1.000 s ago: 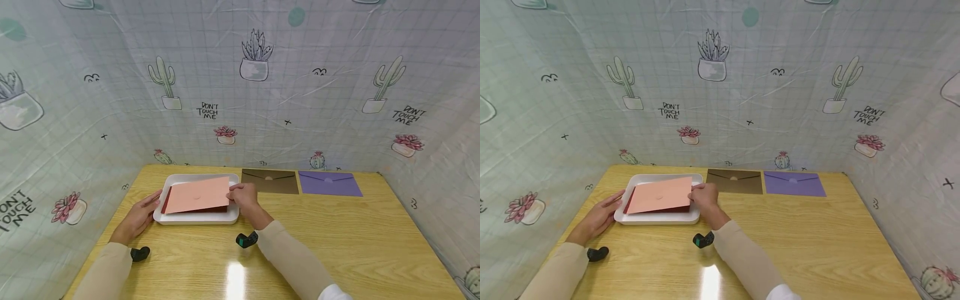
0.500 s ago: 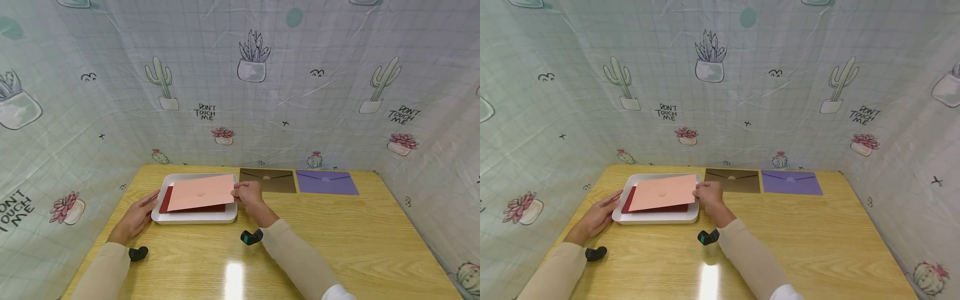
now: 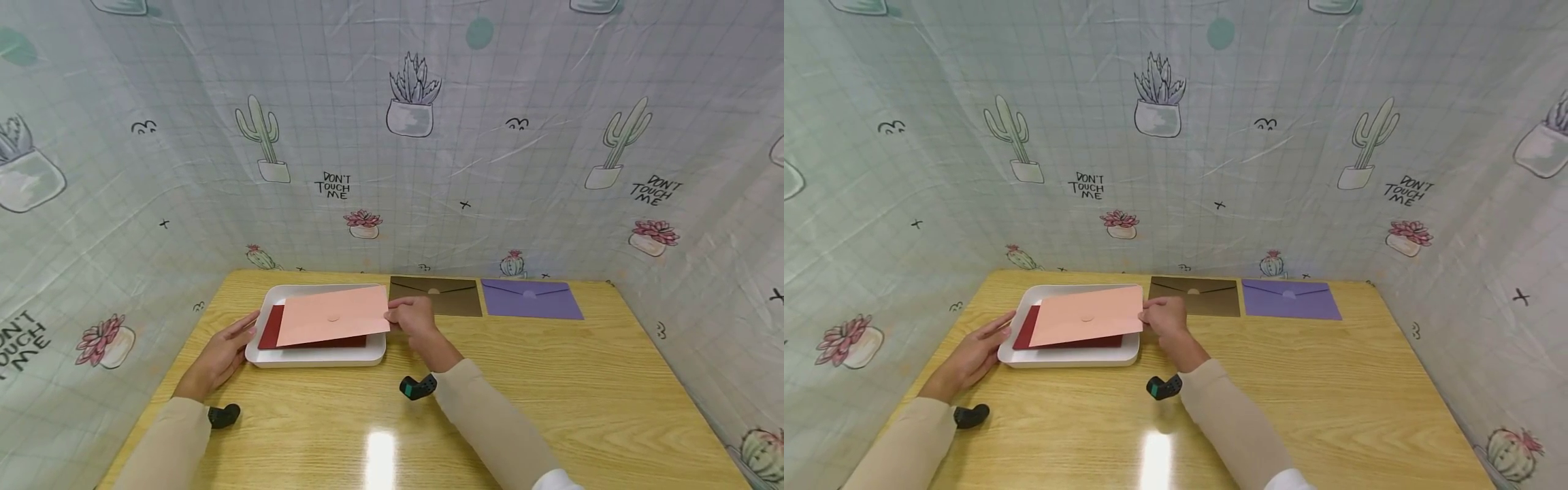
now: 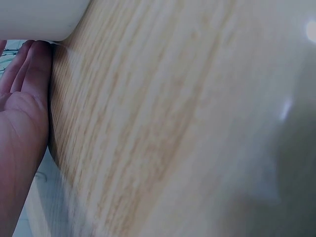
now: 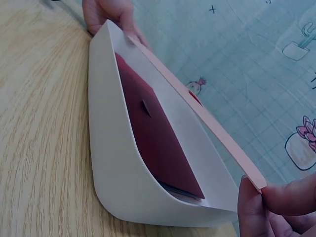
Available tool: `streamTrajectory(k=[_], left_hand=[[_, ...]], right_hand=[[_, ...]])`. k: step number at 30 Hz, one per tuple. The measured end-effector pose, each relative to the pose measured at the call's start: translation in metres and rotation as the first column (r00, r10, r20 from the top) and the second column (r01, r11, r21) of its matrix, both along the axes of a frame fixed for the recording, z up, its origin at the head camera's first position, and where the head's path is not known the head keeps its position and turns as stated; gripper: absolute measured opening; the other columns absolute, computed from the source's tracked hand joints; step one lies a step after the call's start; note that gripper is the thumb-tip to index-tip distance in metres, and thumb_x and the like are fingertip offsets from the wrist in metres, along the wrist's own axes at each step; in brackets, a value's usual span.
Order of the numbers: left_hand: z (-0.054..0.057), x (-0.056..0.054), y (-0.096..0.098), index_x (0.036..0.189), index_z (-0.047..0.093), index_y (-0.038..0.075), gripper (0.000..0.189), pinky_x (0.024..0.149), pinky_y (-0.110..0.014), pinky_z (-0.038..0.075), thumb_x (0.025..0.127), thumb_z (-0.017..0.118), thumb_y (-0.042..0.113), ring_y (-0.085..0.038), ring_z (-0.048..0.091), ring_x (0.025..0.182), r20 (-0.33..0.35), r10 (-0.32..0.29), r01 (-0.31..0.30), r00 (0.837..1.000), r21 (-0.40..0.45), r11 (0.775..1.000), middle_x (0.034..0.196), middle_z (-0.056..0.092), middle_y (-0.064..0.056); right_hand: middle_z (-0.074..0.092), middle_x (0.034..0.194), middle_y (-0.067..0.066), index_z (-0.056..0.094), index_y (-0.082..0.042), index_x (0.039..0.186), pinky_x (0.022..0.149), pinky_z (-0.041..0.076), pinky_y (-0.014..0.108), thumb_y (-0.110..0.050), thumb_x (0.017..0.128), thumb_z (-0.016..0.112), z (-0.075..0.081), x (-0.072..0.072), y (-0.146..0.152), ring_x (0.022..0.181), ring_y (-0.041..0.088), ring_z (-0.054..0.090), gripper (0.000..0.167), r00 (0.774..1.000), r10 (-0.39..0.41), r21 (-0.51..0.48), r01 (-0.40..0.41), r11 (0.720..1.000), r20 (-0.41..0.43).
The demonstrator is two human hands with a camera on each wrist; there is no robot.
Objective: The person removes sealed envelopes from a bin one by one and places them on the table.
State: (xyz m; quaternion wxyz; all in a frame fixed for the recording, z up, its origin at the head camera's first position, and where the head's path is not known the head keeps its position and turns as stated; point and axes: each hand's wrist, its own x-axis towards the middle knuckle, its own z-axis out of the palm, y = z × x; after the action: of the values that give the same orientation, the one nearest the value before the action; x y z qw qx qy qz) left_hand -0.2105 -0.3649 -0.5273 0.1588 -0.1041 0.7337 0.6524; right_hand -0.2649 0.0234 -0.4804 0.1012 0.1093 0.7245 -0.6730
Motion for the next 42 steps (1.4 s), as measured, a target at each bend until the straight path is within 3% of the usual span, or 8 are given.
streamTrajectory(k=[9,15,23,27,29,32,36,42], left_hand=[[-0.002,0.005,0.002,0.169,0.013,0.029,0.059,0.13,-0.048,0.018,0.115,0.038,0.031,-0.031,0.008,0.164,0.002,0.009,-0.009,1.0,0.006,1.0,0.178,0.0,-0.007],[-0.004,0.009,0.002,0.169,0.013,0.028,0.059,0.13,-0.048,0.017,0.115,0.038,0.03,-0.031,0.007,0.164,0.0,0.013,-0.013,1.0,0.011,1.0,0.178,0.0,-0.007],[-0.003,0.012,0.003,0.168,0.013,0.031,0.061,0.13,-0.046,0.019,0.114,0.04,0.035,-0.03,0.009,0.164,0.003,0.017,-0.017,1.0,-0.005,1.0,0.178,0.001,-0.006],[-0.003,0.013,0.003,0.168,0.014,0.031,0.063,0.127,-0.038,0.027,0.113,0.042,0.038,-0.03,0.011,0.163,-0.005,0.011,-0.011,1.0,-0.014,1.0,0.178,0.002,-0.006],[-0.003,0.014,0.003,0.169,0.013,0.031,0.063,0.123,-0.028,0.035,0.113,0.042,0.038,-0.03,0.011,0.163,-0.008,0.007,-0.007,1.0,-0.009,1.0,0.178,0.002,-0.006],[-0.003,0.015,0.004,0.169,0.013,0.029,0.063,0.108,-0.012,0.047,0.114,0.042,0.036,-0.03,0.011,0.163,-0.015,0.009,-0.009,1.0,0.004,1.0,0.178,0.002,-0.007],[-0.003,0.018,0.006,0.169,0.013,0.026,0.063,0.091,-0.003,0.048,0.114,0.042,0.034,-0.032,0.011,0.163,-0.024,0.009,-0.009,1.0,0.025,1.0,0.178,0.003,-0.008],[-0.003,0.021,0.008,0.169,0.014,0.03,0.063,0.101,-0.008,0.048,0.113,0.042,0.037,-0.03,0.012,0.163,-0.01,0.015,-0.015,1.0,-0.003,1.0,0.178,0.003,-0.006]], right_hand=[[0.074,0.105,0.019,0.077,0.005,0.107,0.082,0.064,0.039,0.004,0.089,0.073,-0.001,0.002,0.008,0.074,0.016,0.067,0.018,1.0,-0.001,0.007,0.002,1.0,-0.009],[0.073,0.107,0.022,0.077,0.006,0.107,0.087,0.063,0.045,0.005,0.089,0.073,-0.001,0.002,0.015,0.074,0.017,0.067,0.019,1.0,-0.001,-0.003,0.001,1.0,-0.009],[0.072,0.109,0.024,0.077,0.008,0.106,0.07,0.062,0.031,0.007,0.087,0.073,-0.002,0.0,0.025,0.071,0.017,0.067,0.019,1.0,-0.006,-0.003,0.006,1.0,-0.022],[0.064,0.117,0.019,0.076,0.009,0.104,0.068,0.062,0.028,0.007,0.087,0.073,-0.001,0.0,0.03,0.071,0.017,0.066,0.018,0.999,-0.01,-0.008,0.009,1.0,-0.032],[0.058,0.118,0.016,0.077,0.009,0.104,0.065,0.061,0.026,0.007,0.087,0.074,0.0,0.0,0.033,0.072,0.018,0.066,0.017,0.999,-0.012,-0.007,0.012,1.0,-0.033],[0.054,0.116,0.014,0.077,0.008,0.104,0.063,0.059,0.022,0.006,0.086,0.075,0.0,0.0,0.037,0.074,0.018,0.065,0.018,0.999,-0.009,-0.002,0.009,1.0,-0.036],[0.059,0.111,0.014,0.077,0.009,0.106,0.063,0.059,0.022,0.007,0.087,0.074,-0.001,0.0,0.042,0.073,0.018,0.065,0.019,1.0,-0.003,-0.001,0.003,1.0,-0.031],[0.065,0.106,0.016,0.076,0.01,0.107,0.067,0.06,0.027,0.008,0.088,0.072,-0.003,0.001,0.05,0.07,0.017,0.064,0.019,0.999,0.002,-0.002,-0.002,1.0,-0.035]])
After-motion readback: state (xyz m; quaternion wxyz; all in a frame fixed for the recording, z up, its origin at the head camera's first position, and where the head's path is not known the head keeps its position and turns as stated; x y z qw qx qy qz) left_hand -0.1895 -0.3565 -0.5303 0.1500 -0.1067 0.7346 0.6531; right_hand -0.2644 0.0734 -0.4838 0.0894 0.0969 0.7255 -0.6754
